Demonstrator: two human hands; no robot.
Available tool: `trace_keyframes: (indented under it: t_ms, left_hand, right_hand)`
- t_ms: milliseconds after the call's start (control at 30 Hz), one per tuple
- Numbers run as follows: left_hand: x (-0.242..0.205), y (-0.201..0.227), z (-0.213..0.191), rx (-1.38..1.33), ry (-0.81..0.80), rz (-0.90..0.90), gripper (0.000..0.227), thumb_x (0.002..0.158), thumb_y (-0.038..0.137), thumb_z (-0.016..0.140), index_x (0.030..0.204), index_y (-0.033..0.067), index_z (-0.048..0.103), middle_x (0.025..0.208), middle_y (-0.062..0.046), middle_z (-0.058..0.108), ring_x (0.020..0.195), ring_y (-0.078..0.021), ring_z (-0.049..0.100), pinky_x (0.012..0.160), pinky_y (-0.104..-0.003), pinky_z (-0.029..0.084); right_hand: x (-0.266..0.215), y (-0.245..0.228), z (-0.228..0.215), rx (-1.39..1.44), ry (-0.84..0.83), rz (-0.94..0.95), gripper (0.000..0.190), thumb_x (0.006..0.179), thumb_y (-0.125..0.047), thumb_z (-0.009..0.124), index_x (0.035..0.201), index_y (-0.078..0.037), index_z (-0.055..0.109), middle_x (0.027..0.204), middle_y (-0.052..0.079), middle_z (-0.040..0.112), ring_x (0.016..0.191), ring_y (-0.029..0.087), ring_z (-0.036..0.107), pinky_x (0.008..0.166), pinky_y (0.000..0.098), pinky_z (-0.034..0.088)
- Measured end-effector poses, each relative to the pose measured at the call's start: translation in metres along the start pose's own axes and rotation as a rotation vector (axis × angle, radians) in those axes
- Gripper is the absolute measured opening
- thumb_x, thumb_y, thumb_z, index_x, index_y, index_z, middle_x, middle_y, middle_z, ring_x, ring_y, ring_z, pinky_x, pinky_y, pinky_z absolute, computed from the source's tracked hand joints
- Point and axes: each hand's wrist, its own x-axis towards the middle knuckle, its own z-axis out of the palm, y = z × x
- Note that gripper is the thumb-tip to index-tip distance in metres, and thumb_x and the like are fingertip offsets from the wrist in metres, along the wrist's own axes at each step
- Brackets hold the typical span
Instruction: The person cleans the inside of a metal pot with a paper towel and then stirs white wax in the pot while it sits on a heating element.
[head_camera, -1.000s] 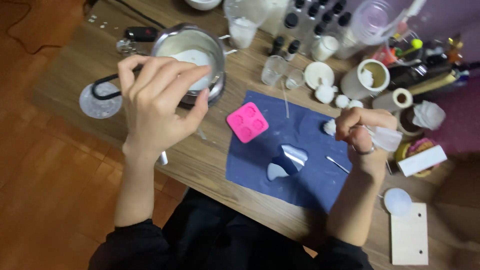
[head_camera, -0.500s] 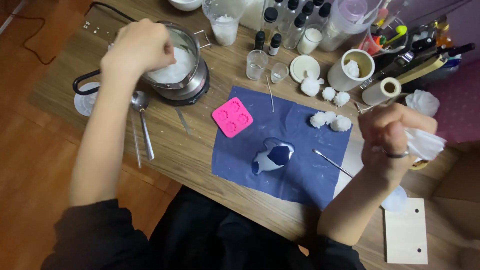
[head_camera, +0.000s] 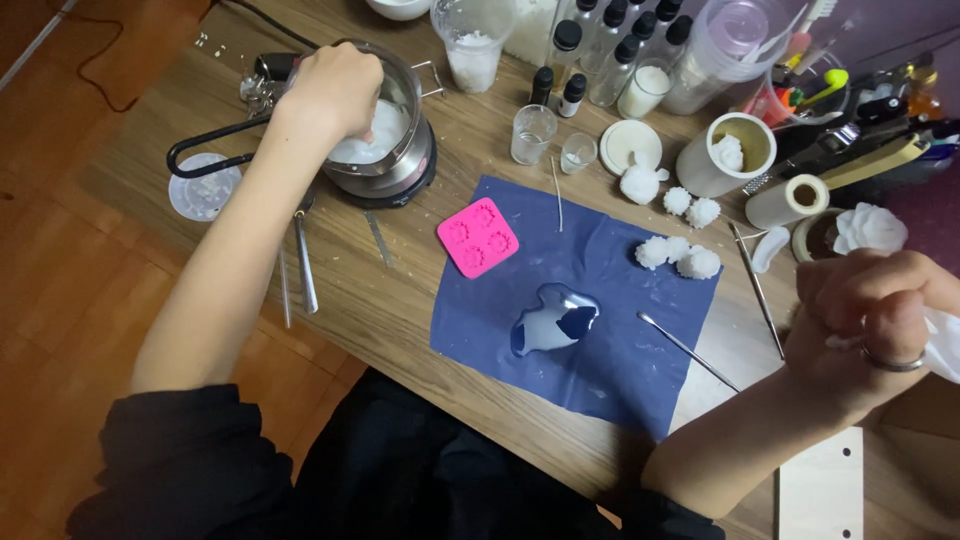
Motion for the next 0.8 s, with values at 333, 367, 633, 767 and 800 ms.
trace_keyframes:
  t_ms: [333,367,633,767,800]
  left_hand:
    - [-0.008,-0.002,-0.011,-0.202,0.009,-0.004,0.019,0.054,-0.007,0.078,0.065,0.0069,0.072,0.072,-0.015,0.067,0.086,-0.0365,0.059,0.067,-0.047,0.051]
    - [-0.008,-0.001,-0.012,-0.202,0.008,-0.005,0.019,0.054,-0.007,0.078,0.065,0.0069,0.072,0.072,-0.015,0.067,0.086,-0.0365,0.059,0.067,-0.047,0.051]
    - [-0.006,-0.002,-0.014,-0.162,0.039,0.040,0.022,0.050,-0.008,0.082,0.061,0.0057,0.068,0.073,-0.016,0.066,0.078,-0.0369,0.062,0.062,-0.046,0.050]
    - [-0.010,0.001,-0.020,-0.183,0.009,0.031,0.020,0.056,-0.014,0.073,0.058,0.0050,0.067,0.062,-0.011,0.067,0.083,-0.0312,0.063,0.066,-0.044,0.050]
    - [-0.009,0.000,-0.020,-0.198,0.009,0.032,0.019,0.058,-0.015,0.067,0.061,0.0038,0.069,0.061,-0.010,0.067,0.081,-0.0305,0.063,0.065,-0.043,0.051]
  right_hand:
    - [-0.005,-0.002,-0.002,-0.028,-0.012,0.023,0.037,0.095,-0.034,0.038,0.069,-0.012,0.023,0.053,-0.001,0.015,0.045,0.009,0.006,0.052,0.0287,0.008]
    - [-0.005,0.000,-0.004,-0.027,-0.013,0.024,0.037,0.095,-0.034,0.038,0.069,-0.012,0.023,0.053,-0.001,0.015,0.045,0.009,0.006,0.052,0.0287,0.008]
    - [-0.004,-0.005,0.005,-0.056,-0.024,0.016,0.040,0.098,-0.033,0.039,0.068,-0.012,0.023,0.053,-0.001,0.015,0.044,0.008,0.007,0.053,0.0276,0.009]
    - [-0.002,-0.007,0.008,-0.093,-0.031,-0.001,0.043,0.097,-0.038,0.040,0.068,-0.011,0.023,0.055,-0.001,0.014,0.046,0.008,0.006,0.053,0.0282,0.008]
    - [-0.001,-0.006,0.008,-0.083,-0.024,0.010,0.042,0.095,-0.038,0.041,0.068,-0.012,0.023,0.054,-0.001,0.014,0.044,0.009,0.007,0.053,0.0288,0.008]
